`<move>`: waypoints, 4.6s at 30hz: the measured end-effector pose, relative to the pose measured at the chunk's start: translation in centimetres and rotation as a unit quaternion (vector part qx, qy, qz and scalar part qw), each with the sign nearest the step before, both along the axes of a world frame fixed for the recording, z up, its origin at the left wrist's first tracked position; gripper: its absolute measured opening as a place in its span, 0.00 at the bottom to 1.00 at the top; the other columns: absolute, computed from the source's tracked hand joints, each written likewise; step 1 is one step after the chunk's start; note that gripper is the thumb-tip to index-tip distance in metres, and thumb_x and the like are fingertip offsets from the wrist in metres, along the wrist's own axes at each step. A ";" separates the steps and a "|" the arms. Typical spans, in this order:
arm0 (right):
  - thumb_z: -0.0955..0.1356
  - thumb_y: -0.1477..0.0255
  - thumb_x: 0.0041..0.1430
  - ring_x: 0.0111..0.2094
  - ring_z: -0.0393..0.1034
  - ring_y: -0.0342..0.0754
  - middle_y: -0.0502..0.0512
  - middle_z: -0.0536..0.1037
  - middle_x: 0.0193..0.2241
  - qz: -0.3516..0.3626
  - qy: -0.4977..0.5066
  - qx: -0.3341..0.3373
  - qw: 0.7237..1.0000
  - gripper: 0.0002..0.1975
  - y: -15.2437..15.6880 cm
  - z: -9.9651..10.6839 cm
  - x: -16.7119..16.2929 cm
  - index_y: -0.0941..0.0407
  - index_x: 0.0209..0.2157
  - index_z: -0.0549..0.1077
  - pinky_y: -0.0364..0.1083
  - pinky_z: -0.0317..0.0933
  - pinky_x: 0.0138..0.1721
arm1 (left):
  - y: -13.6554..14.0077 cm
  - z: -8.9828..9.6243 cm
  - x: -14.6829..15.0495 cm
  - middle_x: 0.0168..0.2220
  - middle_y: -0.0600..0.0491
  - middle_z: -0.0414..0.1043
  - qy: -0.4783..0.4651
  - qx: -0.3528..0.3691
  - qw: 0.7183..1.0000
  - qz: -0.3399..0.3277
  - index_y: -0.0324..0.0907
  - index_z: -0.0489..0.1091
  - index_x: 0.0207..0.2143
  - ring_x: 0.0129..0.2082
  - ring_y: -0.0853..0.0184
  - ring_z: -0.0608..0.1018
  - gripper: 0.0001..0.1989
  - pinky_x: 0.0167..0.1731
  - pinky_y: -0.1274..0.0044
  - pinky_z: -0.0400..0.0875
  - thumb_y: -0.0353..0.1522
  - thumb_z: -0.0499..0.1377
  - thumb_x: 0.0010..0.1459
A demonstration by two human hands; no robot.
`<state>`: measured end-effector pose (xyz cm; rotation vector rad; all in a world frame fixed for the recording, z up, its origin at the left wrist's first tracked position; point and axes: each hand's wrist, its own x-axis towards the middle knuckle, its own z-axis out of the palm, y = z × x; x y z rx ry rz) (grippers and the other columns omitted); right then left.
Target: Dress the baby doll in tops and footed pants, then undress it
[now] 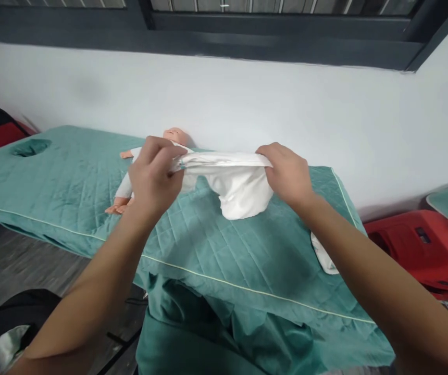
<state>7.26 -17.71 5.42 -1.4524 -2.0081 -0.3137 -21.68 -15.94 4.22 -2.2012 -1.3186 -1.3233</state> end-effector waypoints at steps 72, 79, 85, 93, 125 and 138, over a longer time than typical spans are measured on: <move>0.59 0.77 0.63 0.69 0.47 0.63 0.78 0.56 0.64 -0.176 0.138 -0.148 0.963 0.24 6.8 -19.5 -2.2 0.71 0.59 0.63 0.59 0.46 0.68 | 9.6 -17.4 12.2 0.61 0.33 0.68 0.043 -0.350 0.926 0.132 0.37 0.59 0.64 0.60 0.45 0.71 0.27 0.57 0.56 0.66 0.41 0.43 0.69; 0.60 0.66 0.67 0.64 0.57 0.65 0.79 0.61 0.62 -0.196 0.126 -0.202 0.951 0.25 7.6 -20.1 -2.2 0.70 0.57 0.63 0.59 0.51 0.65 | 11.5 -17.2 12.7 0.60 0.37 0.69 0.089 -0.433 0.884 0.151 0.38 0.61 0.63 0.60 0.49 0.72 0.26 0.59 0.61 0.67 0.42 0.43 0.69; 0.57 0.64 0.69 0.65 0.57 0.67 0.83 0.61 0.63 -0.197 0.084 -0.252 0.944 0.32 7.9 -20.3 -2.3 0.75 0.63 0.57 0.58 0.52 0.65 | 12.0 -17.2 12.7 0.58 0.36 0.70 0.092 -0.434 0.883 0.149 0.37 0.63 0.60 0.58 0.51 0.74 0.26 0.57 0.62 0.69 0.42 0.42 0.70; 0.56 0.65 0.69 0.67 0.54 0.68 0.83 0.56 0.65 -0.204 0.078 -0.236 0.947 0.31 7.3 -19.9 -2.8 0.74 0.65 0.55 0.59 0.51 0.65 | 10.8 -17.0 12.7 0.58 0.37 0.70 0.078 -0.374 0.909 0.168 0.39 0.62 0.59 0.57 0.52 0.74 0.22 0.54 0.64 0.71 0.40 0.43 0.70; 0.54 0.68 0.72 0.71 0.48 0.60 0.71 0.57 0.69 -0.102 -0.100 -0.221 0.965 0.28 4.6 -19.7 -3.5 0.68 0.65 0.62 0.58 0.47 0.68 | 6.8 -18.3 12.4 0.72 0.37 0.51 0.130 -0.356 0.925 0.035 0.27 0.57 0.67 0.72 0.54 0.55 0.31 0.71 0.63 0.48 0.39 0.41 0.70; 0.61 0.62 0.68 0.68 0.55 0.59 0.68 0.64 0.66 0.064 0.008 -0.220 0.973 0.27 8.6 -15.6 -10.1 0.61 0.63 0.64 0.59 0.53 0.66 | 6.2 -12.3 -3.9 0.72 0.47 0.54 0.066 -0.249 0.966 -0.036 0.41 0.66 0.60 0.73 0.62 0.53 0.21 0.71 0.66 0.52 0.36 0.48 0.69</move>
